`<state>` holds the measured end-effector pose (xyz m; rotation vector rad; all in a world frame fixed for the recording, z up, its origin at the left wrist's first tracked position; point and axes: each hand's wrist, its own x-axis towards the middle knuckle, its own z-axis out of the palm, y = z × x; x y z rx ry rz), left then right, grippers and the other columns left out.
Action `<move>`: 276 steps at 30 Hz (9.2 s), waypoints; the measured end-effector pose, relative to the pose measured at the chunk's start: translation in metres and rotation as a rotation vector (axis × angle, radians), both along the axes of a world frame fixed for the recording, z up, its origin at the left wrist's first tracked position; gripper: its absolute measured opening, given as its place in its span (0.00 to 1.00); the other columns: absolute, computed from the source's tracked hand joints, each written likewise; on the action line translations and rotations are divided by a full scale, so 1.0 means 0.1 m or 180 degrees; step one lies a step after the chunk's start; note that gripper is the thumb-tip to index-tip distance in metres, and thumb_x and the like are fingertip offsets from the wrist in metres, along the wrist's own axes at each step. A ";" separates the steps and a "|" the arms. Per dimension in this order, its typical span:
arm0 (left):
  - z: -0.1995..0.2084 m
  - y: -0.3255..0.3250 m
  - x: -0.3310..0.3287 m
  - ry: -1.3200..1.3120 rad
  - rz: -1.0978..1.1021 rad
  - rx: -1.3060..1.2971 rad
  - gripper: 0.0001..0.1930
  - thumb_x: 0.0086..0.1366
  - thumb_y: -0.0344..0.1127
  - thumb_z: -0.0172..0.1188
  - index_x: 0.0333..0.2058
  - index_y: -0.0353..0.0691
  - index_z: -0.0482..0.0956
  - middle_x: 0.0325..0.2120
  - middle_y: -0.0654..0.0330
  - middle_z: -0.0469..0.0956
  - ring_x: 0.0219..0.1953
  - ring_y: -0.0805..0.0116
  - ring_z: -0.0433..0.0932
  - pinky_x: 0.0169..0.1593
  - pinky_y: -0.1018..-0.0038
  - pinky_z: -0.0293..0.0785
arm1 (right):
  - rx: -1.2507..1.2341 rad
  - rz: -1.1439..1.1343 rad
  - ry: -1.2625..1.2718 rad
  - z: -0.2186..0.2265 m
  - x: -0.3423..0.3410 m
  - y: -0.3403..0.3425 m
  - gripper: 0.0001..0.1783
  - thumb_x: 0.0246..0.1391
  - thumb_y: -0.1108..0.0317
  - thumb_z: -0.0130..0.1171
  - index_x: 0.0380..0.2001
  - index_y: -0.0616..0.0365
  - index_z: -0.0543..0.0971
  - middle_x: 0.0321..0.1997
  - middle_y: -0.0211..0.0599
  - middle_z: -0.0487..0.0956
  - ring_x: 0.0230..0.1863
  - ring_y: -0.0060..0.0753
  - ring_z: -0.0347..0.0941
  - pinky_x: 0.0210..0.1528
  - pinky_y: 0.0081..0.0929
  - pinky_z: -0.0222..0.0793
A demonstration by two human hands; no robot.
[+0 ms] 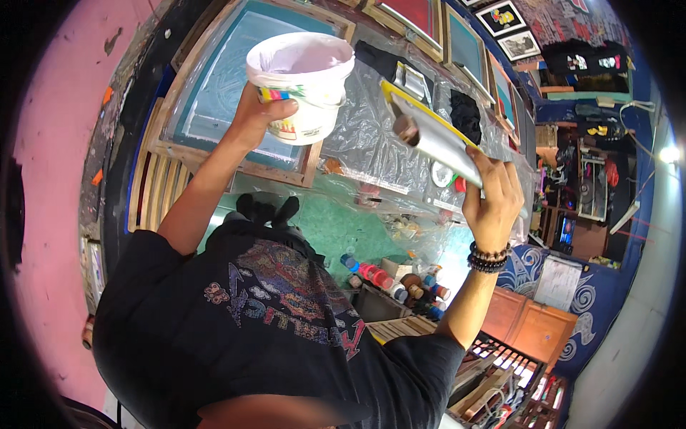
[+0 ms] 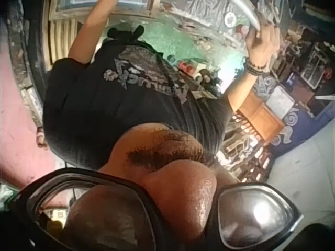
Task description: Preparing screen printing equipment by organizing screens and applying ink to a squeegee.
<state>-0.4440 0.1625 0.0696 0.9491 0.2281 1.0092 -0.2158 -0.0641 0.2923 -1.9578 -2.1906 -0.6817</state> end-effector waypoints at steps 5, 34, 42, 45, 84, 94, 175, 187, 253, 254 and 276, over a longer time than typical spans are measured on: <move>-0.01 -0.08 0.06 -0.0278 -0.0512 -0.0291 0.42 0.47 0.36 0.77 0.60 0.31 0.68 0.50 0.53 0.79 0.52 0.65 0.79 0.58 0.68 0.74 | 0.0217 -0.0438 0.0741 -0.15 0.00 0.01 0.17 0.53 0.75 0.66 0.48 0.60 0.79 0.38 0.46 0.81 0.38 0.50 0.78 0.41 0.38 0.72; 0.06 -0.19 0.54 0.0726 0.0171 0.0150 0.51 0.43 0.36 0.82 0.62 0.30 0.58 0.54 0.49 0.72 0.58 0.60 0.73 0.61 0.65 0.72 | 0.0676 -0.0753 0.1773 -0.77 0.07 0.09 0.17 0.54 0.76 0.66 0.47 0.61 0.77 0.39 0.44 0.82 0.36 0.41 0.77 0.41 0.31 0.71; 0.16 -0.13 0.51 0.0621 0.0159 0.0144 0.53 0.43 0.39 0.82 0.63 0.30 0.58 0.55 0.49 0.72 0.59 0.60 0.73 0.61 0.65 0.71 | 0.0848 0.0075 0.0249 -0.82 0.10 0.21 0.28 0.40 0.83 0.57 0.49 0.54 0.79 0.44 0.39 0.84 0.34 0.42 0.73 0.38 0.37 0.69; 0.13 -0.09 0.46 0.0608 0.0187 0.0141 0.56 0.41 0.44 0.84 0.62 0.29 0.58 0.55 0.48 0.72 0.58 0.59 0.73 0.60 0.65 0.73 | 0.0753 0.0118 0.0013 -0.78 0.17 0.17 0.29 0.39 0.82 0.57 0.50 0.53 0.79 0.45 0.38 0.84 0.35 0.42 0.73 0.39 0.36 0.69; -1.47 -1.13 3.11 0.2433 0.1366 0.1267 0.50 0.32 0.39 0.86 0.56 0.35 0.69 0.50 0.50 0.73 0.54 0.52 0.74 0.59 0.60 0.69 | 0.4422 -0.0872 0.6276 -2.18 4.45 -0.39 0.28 0.64 0.60 0.43 0.62 0.67 0.66 0.65 0.49 0.70 0.66 0.48 0.67 0.68 0.49 0.64; -1.77 -1.37 3.22 0.3158 0.1087 0.0800 0.47 0.42 0.31 0.81 0.61 0.32 0.66 0.56 0.49 0.74 0.62 0.57 0.71 0.60 0.63 0.72 | 0.3369 -0.0014 0.7601 -2.59 5.02 0.06 0.25 0.55 0.74 0.57 0.57 0.63 0.72 0.58 0.43 0.77 0.61 0.44 0.73 0.66 0.46 0.68; -1.80 0.62 5.17 0.1568 0.0990 -0.2867 0.26 0.67 0.49 0.64 0.59 0.47 0.69 0.52 0.58 0.76 0.52 0.61 0.77 0.51 0.60 0.76 | 0.2472 -0.0645 0.6832 -3.31 6.06 0.86 0.19 0.64 0.66 0.58 0.53 0.64 0.71 0.52 0.46 0.79 0.50 0.41 0.80 0.51 0.38 0.79; -2.14 0.91 5.30 0.1429 0.0909 -0.2866 0.23 0.68 0.50 0.63 0.56 0.47 0.72 0.47 0.59 0.79 0.47 0.62 0.80 0.50 0.60 0.78 | 0.1996 -0.0443 0.7294 -3.44 5.73 1.18 0.18 0.64 0.66 0.59 0.53 0.63 0.70 0.50 0.42 0.79 0.48 0.37 0.80 0.48 0.34 0.80; -0.38 -0.69 3.29 0.0626 0.0345 -0.1899 0.30 0.79 0.49 0.35 0.65 0.27 0.61 0.64 0.43 0.67 0.64 0.49 0.70 0.66 0.58 0.69 | 0.0929 -0.1292 0.8116 -3.87 4.20 0.71 0.33 0.71 0.45 0.44 0.61 0.65 0.65 0.59 0.50 0.72 0.58 0.45 0.71 0.64 0.41 0.67; -0.40 -0.71 3.28 0.0663 0.0339 -0.1899 0.30 0.79 0.49 0.35 0.65 0.27 0.61 0.64 0.42 0.67 0.64 0.48 0.70 0.66 0.58 0.69 | 0.0869 -0.1207 0.8157 -3.85 4.18 0.63 0.33 0.71 0.44 0.44 0.62 0.66 0.65 0.59 0.51 0.72 0.59 0.47 0.71 0.64 0.43 0.67; -0.42 -0.97 2.48 0.0320 -0.0687 -0.1769 0.31 0.78 0.50 0.37 0.65 0.27 0.60 0.64 0.40 0.67 0.65 0.48 0.69 0.67 0.57 0.67 | 0.1580 0.0779 0.7464 -2.54 2.79 -0.32 0.33 0.74 0.53 0.40 0.66 0.73 0.60 0.68 0.64 0.65 0.71 0.56 0.61 0.71 0.46 0.62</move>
